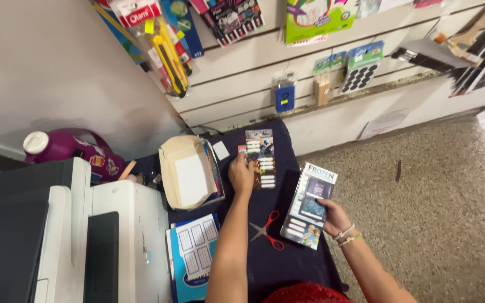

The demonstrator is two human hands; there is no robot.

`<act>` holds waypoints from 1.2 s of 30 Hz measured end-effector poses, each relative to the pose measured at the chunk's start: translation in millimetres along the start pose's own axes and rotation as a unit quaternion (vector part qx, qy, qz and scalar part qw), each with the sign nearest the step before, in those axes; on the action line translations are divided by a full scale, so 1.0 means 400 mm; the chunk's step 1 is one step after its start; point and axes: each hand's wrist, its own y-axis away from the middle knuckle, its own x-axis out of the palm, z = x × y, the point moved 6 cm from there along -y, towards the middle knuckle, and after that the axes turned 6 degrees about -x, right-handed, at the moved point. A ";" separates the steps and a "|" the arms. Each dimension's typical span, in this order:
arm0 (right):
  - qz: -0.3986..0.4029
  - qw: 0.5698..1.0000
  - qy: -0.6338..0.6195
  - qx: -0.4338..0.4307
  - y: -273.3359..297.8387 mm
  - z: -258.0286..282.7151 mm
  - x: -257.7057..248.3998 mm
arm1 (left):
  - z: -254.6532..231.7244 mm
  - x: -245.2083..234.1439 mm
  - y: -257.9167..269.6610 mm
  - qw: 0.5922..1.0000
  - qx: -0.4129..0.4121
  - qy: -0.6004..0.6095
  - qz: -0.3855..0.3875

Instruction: The person organizes stationery items on a table, starting by sorting a stack of small notepads. They then place the notepads into a blue box and close it. Finally, they handle several packages of pens, including a Frozen-themed set, and use scissors to cut the plastic wrapping off one of the packages.

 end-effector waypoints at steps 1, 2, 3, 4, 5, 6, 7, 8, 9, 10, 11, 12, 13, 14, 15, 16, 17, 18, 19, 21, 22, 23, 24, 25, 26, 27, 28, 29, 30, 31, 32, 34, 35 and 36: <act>0.003 1.000 0.000 -0.004 -0.007 0.007 -0.001 | -0.011 0.005 0.014 1.000 0.003 0.002 -0.003; 0.003 1.000 0.013 -0.003 -0.005 0.004 -0.007 | -0.015 0.014 0.039 0.998 0.003 0.061 0.021; 0.004 1.000 0.025 -0.002 -0.004 0.001 -0.013 | -0.020 0.023 0.064 0.992 0.004 0.120 0.045; 0.005 1.000 0.024 -0.003 -0.002 0.002 -0.010 | -0.032 0.021 0.098 0.992 0.006 0.120 0.044; 0.005 0.999 0.034 -0.014 0.000 0.006 -0.008 | -0.048 0.036 0.134 0.975 0.009 0.191 0.110; 0.004 0.999 0.044 -0.024 0.006 0.010 -0.008 | -0.066 0.050 0.178 0.949 0.009 0.261 0.175; 0.004 0.999 0.044 -0.025 0.018 0.013 0.002 | -0.076 0.044 0.218 0.949 0.010 0.261 0.176; 0.009 0.997 0.056 -0.045 0.026 0.023 0.017 | -0.084 0.058 0.260 0.906 -0.032 0.340 0.249; 0.015 0.995 0.067 -0.065 0.034 0.031 0.032 | -0.095 0.070 0.305 0.849 -0.073 0.415 0.319; 0.016 0.996 0.068 -0.064 0.039 0.030 0.033 | -0.096 0.069 0.322 0.850 -0.073 0.414 0.317; 0.018 0.994 0.075 -0.073 0.043 0.032 0.035 | -0.101 0.069 0.341 0.856 -0.059 0.396 0.328; 0.020 0.993 0.081 -0.082 0.048 0.031 0.035 | -0.104 0.069 0.362 0.861 -0.045 0.377 0.339; 0.020 0.993 0.081 -0.081 0.048 0.029 0.034 | -0.108 0.062 0.377 0.861 -0.046 0.376 0.338; 0.022 0.992 0.091 -0.085 0.047 0.031 0.031 | -0.113 0.062 0.397 0.847 -0.061 0.391 0.355; 0.023 0.991 0.100 -0.088 0.046 0.033 0.029 | -0.118 0.061 0.417 0.832 -0.076 0.405 0.371; 0.024 0.991 0.101 -0.086 0.042 0.027 0.023 | -0.114 0.063 0.421 0.833 -0.078 0.406 0.369; 0.026 0.990 0.106 -0.087 0.039 0.022 0.017 | -0.108 0.066 0.426 0.835 -0.086 0.398 0.370; 0.028 0.989 0.111 -0.089 0.032 0.022 0.013 | -0.105 0.071 0.428 0.837 -0.093 0.391 0.372; 0.030 0.989 0.112 -0.089 0.036 0.024 0.022 | -0.094 0.076 0.424 0.837 -0.093 0.392 0.369; 0.025 0.988 0.119 -0.091 0.053 0.026 0.028 | -0.068 0.084 0.425 0.832 -0.109 0.411 0.357; 0.025 0.988 0.119 -0.092 0.050 0.025 0.027 | -0.060 0.089 0.422 0.832 -0.108 0.411 0.357; 0.026 0.988 0.118 -0.095 0.047 0.025 0.026 | -0.049 0.092 0.417 0.832 -0.115 0.420 0.345; 0.024 0.988 0.117 -0.098 0.049 0.021 0.021 | -0.036 0.095 0.418 0.831 -0.123 0.427 0.335; 0.023 0.988 0.116 -0.098 0.058 0.023 0.029 | -0.038 0.089 0.417 0.831 -0.123 0.426 0.336; 0.022 0.989 0.109 -0.098 0.063 0.027 0.039 | -0.036 0.083 0.410 0.830 -0.139 0.436 0.318; 0.021 0.990 0.103 -0.098 0.069 0.031 0.049 | -0.033 0.076 0.403 0.829 -0.155 0.445 0.301; 0.021 0.990 0.104 -0.098 0.051 0.027 0.028 | -0.033 0.059 0.390 0.829 -0.156 0.445 0.300; 0.015 0.990 0.096 -0.099 0.032 0.023 0.005 | -0.028 0.039 0.374 0.835 -0.163 0.445 0.279; 0.011 0.991 0.089 -0.100 0.013 0.020 -0.017 | -0.022 0.018 0.358 0.842 -0.171 0.443 0.257; 0.011 0.991 0.090 -0.100 0.005 0.021 -0.025 | -0.031 -0.010 0.346 0.842 -0.171 0.443 0.257; 0.006 0.991 0.087 -0.099 -0.001 0.022 -0.036 | -0.041 -0.041 0.335 0.847 -0.165 0.444 0.242; 0.001 0.992 0.083 -0.098 -0.008 0.022 -0.053 | -0.037 -0.057 0.301 0.852 -0.159 0.443 0.228; -0.004 0.992 0.080 -0.101 -0.010 0.023 -0.061 | -0.021 -0.048 0.275 0.864 -0.155 0.434 0.204; -0.009 0.991 0.078 -0.104 -0.011 0.027 -0.069 | -0.006 -0.037 0.251 0.874 -0.151 0.426 0.179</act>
